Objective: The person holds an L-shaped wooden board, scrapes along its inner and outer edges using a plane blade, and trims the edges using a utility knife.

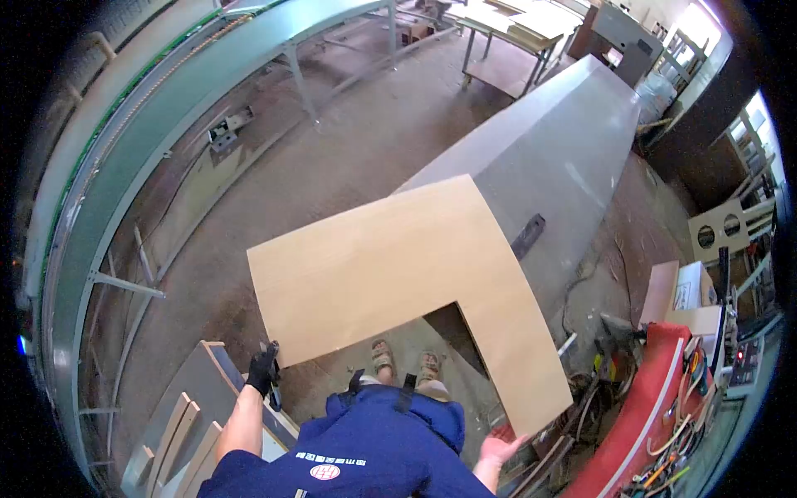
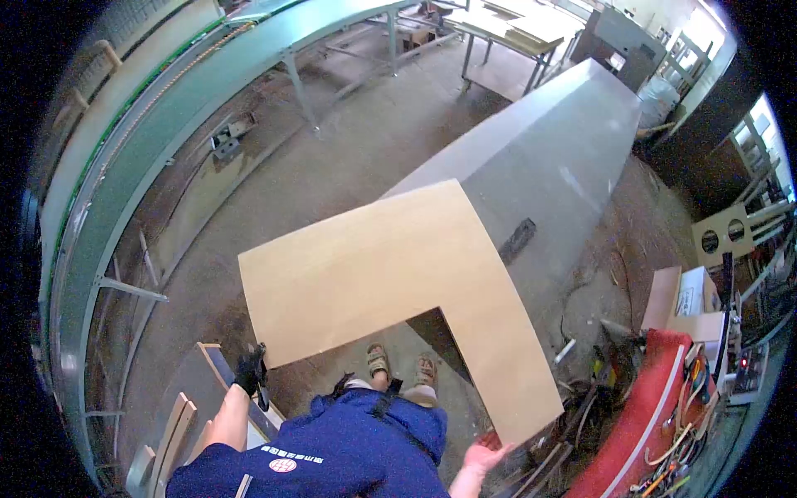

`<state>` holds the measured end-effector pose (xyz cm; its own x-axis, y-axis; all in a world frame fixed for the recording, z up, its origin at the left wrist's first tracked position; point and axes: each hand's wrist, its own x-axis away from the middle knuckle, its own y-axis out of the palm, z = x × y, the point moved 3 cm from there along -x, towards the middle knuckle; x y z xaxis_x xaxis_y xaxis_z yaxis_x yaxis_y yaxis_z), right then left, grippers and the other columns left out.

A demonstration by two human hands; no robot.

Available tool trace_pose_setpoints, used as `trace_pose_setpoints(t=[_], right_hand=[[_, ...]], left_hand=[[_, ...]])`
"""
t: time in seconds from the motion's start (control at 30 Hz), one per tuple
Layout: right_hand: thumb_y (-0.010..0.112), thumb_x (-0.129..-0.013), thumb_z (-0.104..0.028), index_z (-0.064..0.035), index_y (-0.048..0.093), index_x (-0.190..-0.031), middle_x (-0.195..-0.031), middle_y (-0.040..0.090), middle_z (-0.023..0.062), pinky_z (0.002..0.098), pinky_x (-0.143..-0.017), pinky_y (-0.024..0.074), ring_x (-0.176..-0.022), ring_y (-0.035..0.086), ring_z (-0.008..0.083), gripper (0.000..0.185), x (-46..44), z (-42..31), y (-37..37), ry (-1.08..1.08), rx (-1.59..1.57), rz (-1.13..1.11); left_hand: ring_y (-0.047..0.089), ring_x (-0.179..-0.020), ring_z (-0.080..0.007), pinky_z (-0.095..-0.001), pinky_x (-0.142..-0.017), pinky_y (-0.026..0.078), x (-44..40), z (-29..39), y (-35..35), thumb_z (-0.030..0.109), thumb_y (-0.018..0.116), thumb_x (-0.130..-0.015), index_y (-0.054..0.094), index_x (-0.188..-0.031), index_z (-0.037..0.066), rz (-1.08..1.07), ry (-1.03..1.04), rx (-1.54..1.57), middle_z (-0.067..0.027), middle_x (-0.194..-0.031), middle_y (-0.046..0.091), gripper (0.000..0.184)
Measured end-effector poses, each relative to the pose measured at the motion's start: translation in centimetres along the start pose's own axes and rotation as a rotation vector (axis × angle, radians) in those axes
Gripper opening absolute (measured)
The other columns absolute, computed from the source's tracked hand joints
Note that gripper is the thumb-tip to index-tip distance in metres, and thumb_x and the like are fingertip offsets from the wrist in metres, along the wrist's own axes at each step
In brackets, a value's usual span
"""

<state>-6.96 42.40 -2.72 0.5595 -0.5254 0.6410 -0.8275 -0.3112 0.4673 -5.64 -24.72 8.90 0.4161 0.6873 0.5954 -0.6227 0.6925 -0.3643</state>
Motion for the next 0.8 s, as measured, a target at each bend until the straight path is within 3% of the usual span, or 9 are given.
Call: trace_pose_setpoints(t=[0.07,0.13,0.27,0.47,0.53,0.6,0.63,0.7,0.8], right_hand=[[0.063,-0.092,-0.055,-0.0095,0.061,-0.127,-0.118,0.064,0.0043,0.0374,-0.093,0.0423,-0.109,0.056,0.0208,0.058,-1.3,-2.7,1.5,-0.146,0.081,-0.104],[0.061,-0.095,-0.051,-0.0001,0.055,-0.136,-0.131,0.062,0.0148,0.0385,-0.101,0.0443,-0.119,0.057,0.0290,0.065,-0.2,-7.6,6.0,-0.213,0.133,0.114],[0.062,-0.097,-0.041,0.0131,0.046,-0.139,-0.143,0.051,0.0268,0.0451,-0.108,0.0417,-0.124,0.055,0.0343,0.071,5.3,-19.9,20.0,-0.908,0.606,0.191],[0.065,-0.098,-0.028,0.0029,0.047,-0.138,-0.134,0.053,0.0217,0.0412,-0.100,0.0503,-0.123,0.054,0.0274,0.053,8.5,-27.6,45.0,-1.498,0.619,-0.204],[0.063,-0.098,-0.021,0.0072,0.037,-0.139,-0.133,0.052,0.0244,0.0416,-0.097,0.0537,-0.118,0.059,0.0297,0.056,10.6,-26.0,53.1,-1.620,0.580,-0.417],[0.062,-0.098,-0.026,0.0106,0.043,-0.133,-0.138,0.046,0.0271,0.0435,-0.102,0.0480,-0.125,0.053,0.0320,0.054,12.0,-25.0,60.9,-1.664,0.607,-0.596],[0.061,-0.097,-0.023,0.0114,0.039,-0.134,-0.137,0.044,0.0284,0.0449,-0.104,0.0467,-0.125,0.052,0.0338,0.056,12.4,-24.5,64.2,-1.695,0.606,-0.624],[0.057,-0.094,-0.018,0.0130,0.030,-0.137,-0.135,0.040,0.0311,0.0478,-0.106,0.0442,-0.125,0.050,0.0375,0.059,14.1,-22.3,70.3,-1.871,0.474,-0.612],[0.054,-0.092,-0.012,0.0147,0.021,-0.140,-0.133,0.036,0.0338,0.0506,-0.108,0.0416,-0.124,0.048,0.0411,0.064,15.8,-20.2,75.3,-1.952,0.388,-0.598]], left_hand=[[0.049,-0.048,-0.0167,-0.0329,-0.047,0.037,1.2,-0.5,-0.4,0.047,0.071,-0.089,0.061,-0.071,0.011,-0.001,0.034,0.032,-0.0004,-0.055,0.047,0.042],[0.047,-0.044,-0.0161,-0.0340,-0.043,0.037,4.4,1.9,0.5,0.044,0.070,-0.090,0.060,-0.068,0.011,0.000,-0.054,0.043,-0.0007,-0.055,0.048,0.041],[0.053,-0.042,-0.0186,-0.0341,-0.040,0.040,9.6,3.0,1.4,0.046,0.068,-0.091,0.061,-0.062,0.007,-0.121,-0.117,-0.018,-0.0061,-0.050,0.051,0.049],[0.055,-0.046,-0.0165,-0.0316,-0.043,0.041,18.1,8.0,3.3,0.045,0.064,-0.095,0.069,-0.074,0.000,-0.299,-0.198,-0.001,-0.0096,-0.058,0.061,0.049],[0.056,-0.047,-0.0163,-0.0317,-0.044,0.042,18.3,7.6,4.5,0.040,0.061,-0.097,0.071,-0.084,0.000,-0.371,0.429,-0.201,-0.0093,-0.062,0.063,0.043],[0.060,-0.051,-0.0159,-0.0308,-0.045,0.044,19.2,7.3,5.9,0.033,0.057,-0.101,0.070,-0.099,0.001,-0.450,-0.055,0.069,-0.0086,-0.067,0.066,0.035],[0.061,-0.053,-0.0164,-0.0300,-0.045,0.044,18.5,5.8,6.8,0.033,0.056,-0.101,0.070,-0.101,0.002,-0.506,0.066,0.048,-0.0097,-0.070,0.067,0.034],[0.061,-0.054,-0.0171,-0.0302,-0.046,0.044,18.1,4.9,8.5,0.036,0.058,-0.099,0.071,-0.098,0.005,-0.526,-0.438,0.537,-0.0096,-0.069,0.067,0.034],[0.062,-0.054,-0.0197,-0.0307,-0.048,0.046,17.4,5.6,8.2,0.046,0.065,-0.093,0.070,-0.104,0.006,-0.561,-0.223,0.335,-0.0087,-0.071,0.068,0.041]])
